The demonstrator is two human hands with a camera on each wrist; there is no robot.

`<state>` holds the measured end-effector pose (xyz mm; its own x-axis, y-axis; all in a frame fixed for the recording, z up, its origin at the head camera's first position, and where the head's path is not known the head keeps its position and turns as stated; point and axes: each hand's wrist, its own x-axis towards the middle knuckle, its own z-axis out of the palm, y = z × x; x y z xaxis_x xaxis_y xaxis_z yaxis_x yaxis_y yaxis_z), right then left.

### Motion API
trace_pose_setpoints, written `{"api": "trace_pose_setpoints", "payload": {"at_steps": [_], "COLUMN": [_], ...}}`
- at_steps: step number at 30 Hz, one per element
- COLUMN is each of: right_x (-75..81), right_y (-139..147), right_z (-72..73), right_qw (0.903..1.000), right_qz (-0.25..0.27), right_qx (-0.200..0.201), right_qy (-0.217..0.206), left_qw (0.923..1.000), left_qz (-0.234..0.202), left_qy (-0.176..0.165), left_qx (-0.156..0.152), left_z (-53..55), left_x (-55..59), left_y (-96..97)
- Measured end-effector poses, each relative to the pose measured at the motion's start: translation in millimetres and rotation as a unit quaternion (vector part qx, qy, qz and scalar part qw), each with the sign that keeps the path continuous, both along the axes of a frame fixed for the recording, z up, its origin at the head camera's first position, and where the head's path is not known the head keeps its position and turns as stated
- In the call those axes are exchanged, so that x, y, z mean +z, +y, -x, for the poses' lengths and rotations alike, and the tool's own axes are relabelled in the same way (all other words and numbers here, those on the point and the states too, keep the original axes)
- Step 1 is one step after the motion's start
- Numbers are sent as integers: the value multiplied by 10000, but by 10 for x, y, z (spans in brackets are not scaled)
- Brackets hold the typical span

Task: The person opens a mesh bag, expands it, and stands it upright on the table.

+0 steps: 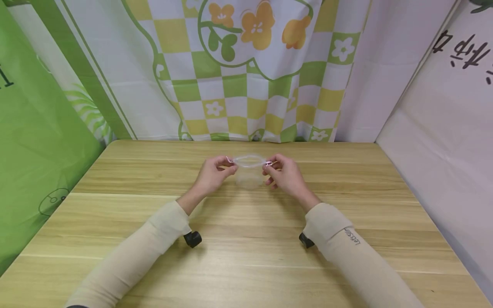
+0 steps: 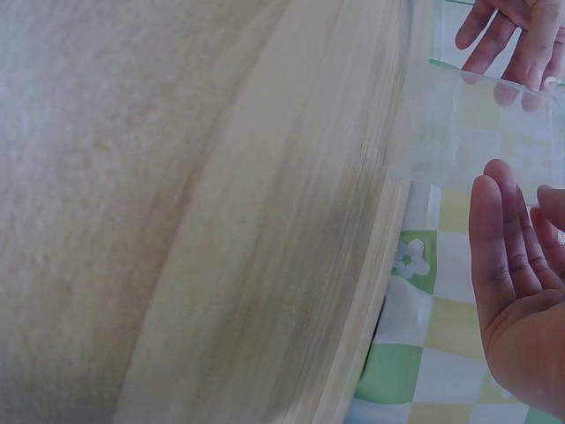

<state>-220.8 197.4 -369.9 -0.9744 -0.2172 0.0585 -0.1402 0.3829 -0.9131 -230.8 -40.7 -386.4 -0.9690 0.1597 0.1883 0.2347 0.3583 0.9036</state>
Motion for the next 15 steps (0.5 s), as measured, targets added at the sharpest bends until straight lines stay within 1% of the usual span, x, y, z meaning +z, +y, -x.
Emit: {"api": "trace_pose_setpoints", "payload": {"at_steps": [5, 11, 15], "right_x": [-9, -32, -21], "right_y": [12, 42, 61], "right_z": [7, 29, 19], "right_qw": [9999, 9998, 9996], "right_qz": [-99, -148, -246], "right_qx": [-11, 92, 160], "right_qy": [-37, 7, -30], "left_qw": [9999, 9997, 9994], "left_qz": [4, -76, -89], "left_qy": [-121, -168, -275], "left_qx": [-43, -142, -213], "left_z": [-16, -33, -43], "left_x": [8, 16, 23], "left_y": [2, 5, 1]}}
